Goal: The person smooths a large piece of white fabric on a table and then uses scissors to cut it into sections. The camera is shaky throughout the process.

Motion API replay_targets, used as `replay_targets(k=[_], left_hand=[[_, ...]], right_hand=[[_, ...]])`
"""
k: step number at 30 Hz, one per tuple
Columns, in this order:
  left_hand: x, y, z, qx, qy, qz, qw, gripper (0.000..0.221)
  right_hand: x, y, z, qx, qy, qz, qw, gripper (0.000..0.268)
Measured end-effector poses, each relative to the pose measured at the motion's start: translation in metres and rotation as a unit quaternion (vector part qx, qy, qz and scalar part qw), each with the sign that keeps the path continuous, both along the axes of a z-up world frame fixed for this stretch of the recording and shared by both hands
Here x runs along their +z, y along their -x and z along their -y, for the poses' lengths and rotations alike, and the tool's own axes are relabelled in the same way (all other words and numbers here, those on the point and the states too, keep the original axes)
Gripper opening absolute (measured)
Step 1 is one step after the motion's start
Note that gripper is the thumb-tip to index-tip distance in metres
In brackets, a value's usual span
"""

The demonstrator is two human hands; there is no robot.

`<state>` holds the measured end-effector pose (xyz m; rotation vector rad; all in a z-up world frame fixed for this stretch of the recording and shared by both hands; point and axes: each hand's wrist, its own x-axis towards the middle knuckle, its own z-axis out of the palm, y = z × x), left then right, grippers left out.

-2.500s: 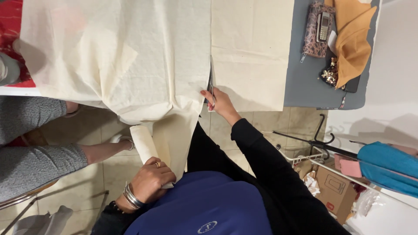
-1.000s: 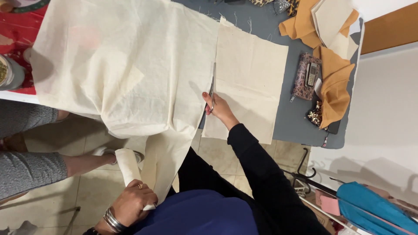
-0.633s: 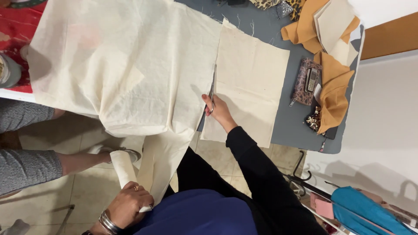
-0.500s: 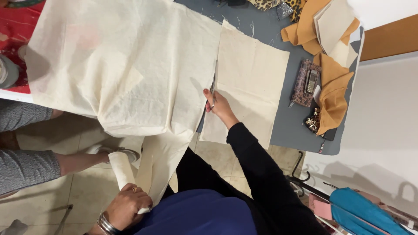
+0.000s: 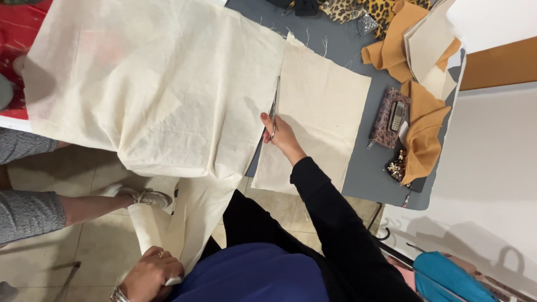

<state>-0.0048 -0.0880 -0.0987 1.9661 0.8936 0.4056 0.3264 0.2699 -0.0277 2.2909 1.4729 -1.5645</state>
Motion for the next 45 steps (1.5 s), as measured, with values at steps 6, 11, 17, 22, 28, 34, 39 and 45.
replay_targets(k=[6, 11, 17, 22, 28, 34, 39, 45], left_hand=[[-0.003, -0.001, 0.004, -0.027, 0.021, -0.008, 0.999, 0.02], [-0.022, 0.001, 0.02, -0.059, 0.063, -0.025, 0.996, 0.043], [-0.036, -0.004, 0.036, -0.048, 0.07, -0.055, 0.995, 0.028], [-0.021, -0.011, 0.031, -0.015, 0.072, -0.044, 0.996, 0.022], [-0.021, -0.016, 0.041, 0.013, 0.13, -0.09, 0.987, 0.015], [-0.027, -0.023, 0.048, 0.033, 0.1, -0.112, 0.988, 0.02], [-0.049, -0.028, 0.063, 0.037, 0.109, -0.124, 0.986, 0.027], [-0.074, -0.033, 0.087, 0.07, 0.018, -0.112, 0.991, 0.025]], right_hand=[[-0.003, -0.003, -0.009, -0.012, 0.01, -0.012, 1.0, 0.083], [-0.021, -0.011, -0.008, -0.011, -0.04, 0.001, 0.999, 0.065], [-0.004, -0.009, -0.036, 0.002, 0.0, -0.003, 1.0, 0.095], [-0.01, -0.016, -0.041, 0.011, -0.02, -0.003, 1.0, 0.085], [-0.023, -0.024, -0.046, 0.04, -0.044, 0.01, 0.998, 0.076], [-0.009, -0.022, -0.07, 0.006, -0.003, -0.005, 1.0, 0.095], [-0.014, -0.026, -0.072, 0.028, -0.04, 0.011, 0.999, 0.075], [-0.011, -0.026, -0.084, 0.029, -0.035, -0.008, 0.999, 0.082]])
